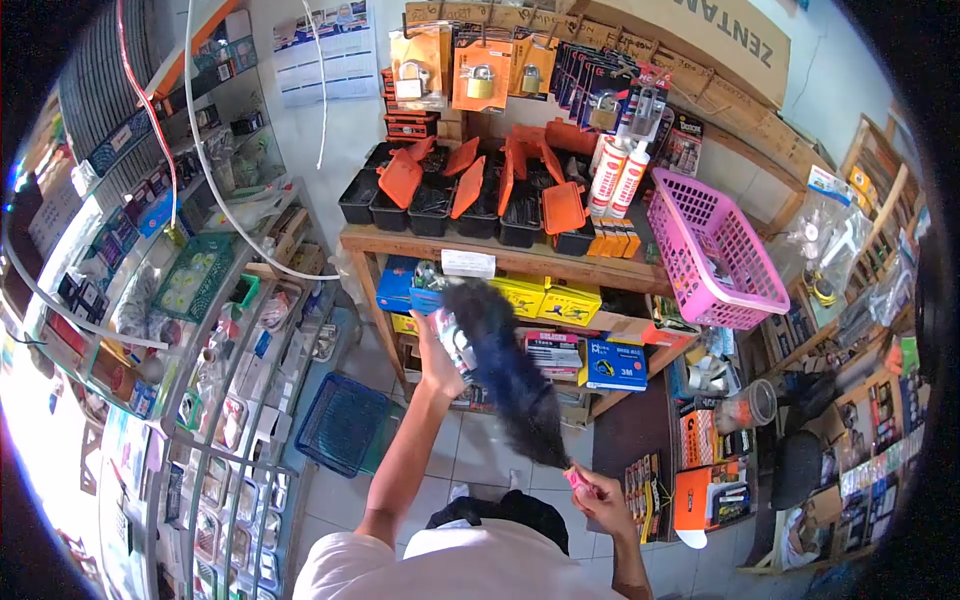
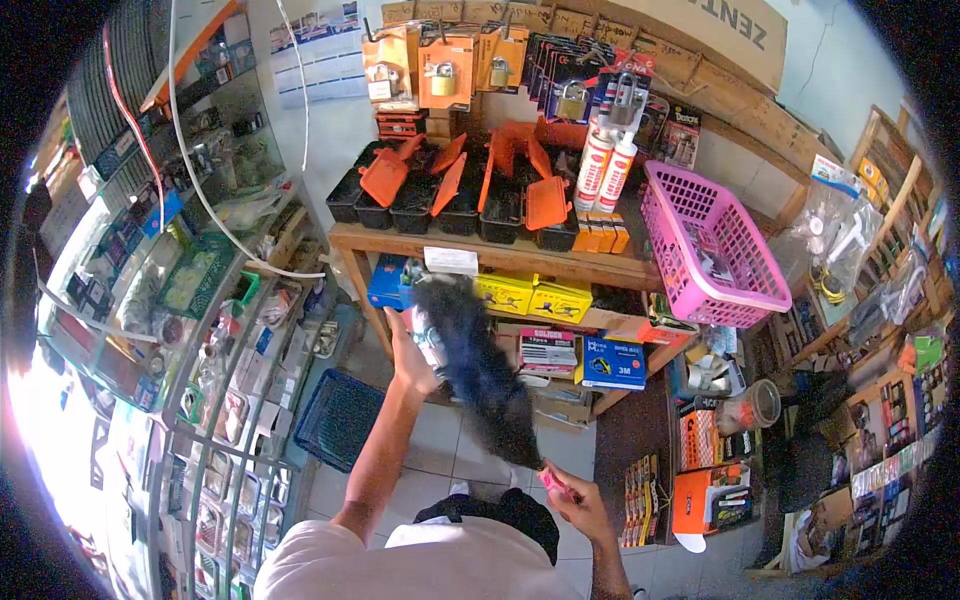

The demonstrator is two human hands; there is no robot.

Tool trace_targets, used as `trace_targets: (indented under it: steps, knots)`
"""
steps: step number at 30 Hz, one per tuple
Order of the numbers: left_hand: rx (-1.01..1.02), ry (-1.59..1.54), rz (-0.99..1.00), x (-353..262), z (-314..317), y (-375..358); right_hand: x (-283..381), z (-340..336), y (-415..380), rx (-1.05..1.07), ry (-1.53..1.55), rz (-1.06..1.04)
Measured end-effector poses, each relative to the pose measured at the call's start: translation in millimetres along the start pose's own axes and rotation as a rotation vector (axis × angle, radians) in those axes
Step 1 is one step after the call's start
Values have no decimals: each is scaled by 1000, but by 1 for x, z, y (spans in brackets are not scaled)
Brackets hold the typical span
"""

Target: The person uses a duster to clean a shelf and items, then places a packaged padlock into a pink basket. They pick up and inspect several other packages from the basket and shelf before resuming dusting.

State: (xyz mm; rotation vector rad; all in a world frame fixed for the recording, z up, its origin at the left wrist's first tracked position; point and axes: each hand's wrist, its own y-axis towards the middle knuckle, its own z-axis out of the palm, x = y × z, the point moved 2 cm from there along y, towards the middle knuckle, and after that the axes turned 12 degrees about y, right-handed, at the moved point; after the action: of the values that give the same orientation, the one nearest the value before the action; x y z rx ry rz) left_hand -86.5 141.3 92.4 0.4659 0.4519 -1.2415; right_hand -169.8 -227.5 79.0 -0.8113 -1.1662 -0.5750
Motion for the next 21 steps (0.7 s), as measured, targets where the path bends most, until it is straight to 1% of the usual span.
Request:
trace_targets:
  steps: [2,3,4,5,6,7,8,9,10,11,12,14,15,16,17,18,19,20,21]
  knots:
    - [129,-28,-45,11,-18,10,9,4,-1,85,12,-92]
    - [194,-44,-70,15,-20,11,9,5,-2,77,12,-91]
    - [309,-85,-39,-2,17,-9,6,6,-2,13,15,-77]
    - [168,-174,-79,-4,22,-5,3,5,-4,-54,17,-63]
    - [29,-261,-114,-5,24,0,1,2,-4,-63,18,-65]
    - [24,-237,-106,2,9,7,-1,-1,-5,6,20,-44]
    - [125,-72,-80,6,5,3,-2,-1,-5,78,22,-25]
    - [57,12,-55,12,3,6,-4,-1,-7,74,22,-31]
    - [-6,98,-24,14,3,10,-6,-2,-8,8,-22,-90]
    - [114,-131,-64,6,-2,4,-8,-1,-4,-52,-62,-161]
    - [3,-193,-123,-12,37,-5,-6,4,2,-38,-58,-199]
    - [257,-371,-104,-10,14,3,-7,9,-4,-113,90,-15]
    - [32,-201,-123,-16,30,1,-9,6,-4,-99,83,-19]
    - [287,-253,-69,-13,24,4,-8,2,-5,-37,43,-16]
    - [261,-252,-73,-15,25,5,-8,0,-3,23,5,-15]
    - [237,-251,-77,-18,26,8,-4,4,-1,31,-4,-21]
    - [305,-189,14,-23,28,9,-2,10,-1,-49,40,-21]
    - [-28,100,53,-26,23,14,-2,14,0,-131,87,-19]
    - [-30,-42,39,-28,20,20,-4,12,2,-126,86,-22]
